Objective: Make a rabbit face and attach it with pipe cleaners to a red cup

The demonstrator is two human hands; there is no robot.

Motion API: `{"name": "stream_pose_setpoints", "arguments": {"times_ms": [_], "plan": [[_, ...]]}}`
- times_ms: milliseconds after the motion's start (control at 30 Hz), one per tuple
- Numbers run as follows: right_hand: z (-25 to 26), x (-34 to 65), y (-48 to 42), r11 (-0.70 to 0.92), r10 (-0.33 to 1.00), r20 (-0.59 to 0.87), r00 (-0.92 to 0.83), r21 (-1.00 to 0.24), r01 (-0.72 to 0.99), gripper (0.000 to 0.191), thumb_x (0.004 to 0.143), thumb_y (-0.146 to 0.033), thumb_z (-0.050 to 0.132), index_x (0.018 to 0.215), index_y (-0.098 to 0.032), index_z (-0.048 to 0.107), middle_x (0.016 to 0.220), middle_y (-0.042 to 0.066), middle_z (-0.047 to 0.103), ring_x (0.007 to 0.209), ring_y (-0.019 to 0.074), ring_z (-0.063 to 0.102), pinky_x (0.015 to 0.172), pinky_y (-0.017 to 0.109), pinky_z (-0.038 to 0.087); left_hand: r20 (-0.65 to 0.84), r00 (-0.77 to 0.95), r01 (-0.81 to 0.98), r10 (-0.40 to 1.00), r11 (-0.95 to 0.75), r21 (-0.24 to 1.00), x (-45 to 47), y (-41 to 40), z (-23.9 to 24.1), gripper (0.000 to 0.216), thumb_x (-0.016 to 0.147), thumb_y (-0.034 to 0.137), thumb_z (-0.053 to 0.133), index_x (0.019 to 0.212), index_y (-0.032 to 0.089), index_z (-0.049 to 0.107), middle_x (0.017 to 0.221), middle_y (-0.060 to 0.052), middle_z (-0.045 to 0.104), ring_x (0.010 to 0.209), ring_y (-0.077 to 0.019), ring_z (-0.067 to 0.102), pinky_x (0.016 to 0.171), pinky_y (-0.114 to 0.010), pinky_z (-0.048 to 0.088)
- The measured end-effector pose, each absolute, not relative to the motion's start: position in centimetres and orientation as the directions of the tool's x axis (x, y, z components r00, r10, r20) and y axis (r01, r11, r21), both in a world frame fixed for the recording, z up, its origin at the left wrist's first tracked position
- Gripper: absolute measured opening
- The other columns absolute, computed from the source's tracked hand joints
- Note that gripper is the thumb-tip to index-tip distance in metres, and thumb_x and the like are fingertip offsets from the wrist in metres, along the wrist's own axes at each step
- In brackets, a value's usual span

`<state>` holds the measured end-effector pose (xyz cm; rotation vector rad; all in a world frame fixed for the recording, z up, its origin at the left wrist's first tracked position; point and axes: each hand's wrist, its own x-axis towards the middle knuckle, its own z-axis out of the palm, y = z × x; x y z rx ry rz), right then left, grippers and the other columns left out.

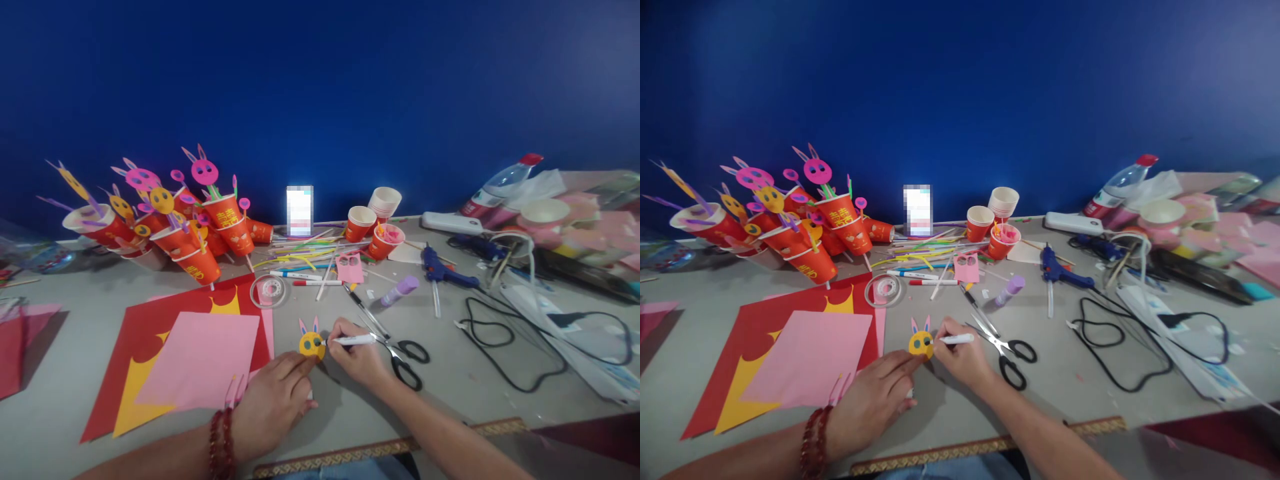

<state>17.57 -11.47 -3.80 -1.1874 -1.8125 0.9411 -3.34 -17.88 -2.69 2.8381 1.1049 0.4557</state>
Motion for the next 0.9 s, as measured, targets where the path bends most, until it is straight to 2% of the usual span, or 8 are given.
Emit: {"name": "stream_pose_setpoints", "arguments": {"times_ms": [900], "plan": [[-3.82, 17.59, -11.51, 0.306, 0.933, 0.194, -0.304, -0.871, 0.385, 0.011, 0.076, -0.015, 0.052, 0.066, -0.021, 0.052, 0.059, -0.003, 0.055, 0.053, 0.0123, 0.048, 0.051, 0.023, 0.036, 0.256, 0.697, 0.652, 0.67, -0.741, 0.165, -3.41, -18.03, -2.5, 0.02, 0.093, 0.034, 0.063, 0.097, 0.014, 0.063, 0.129, -0.008, 0.066, 0.119, -0.0233, 0.058, 0.102, -0.038, 0.048]]}}
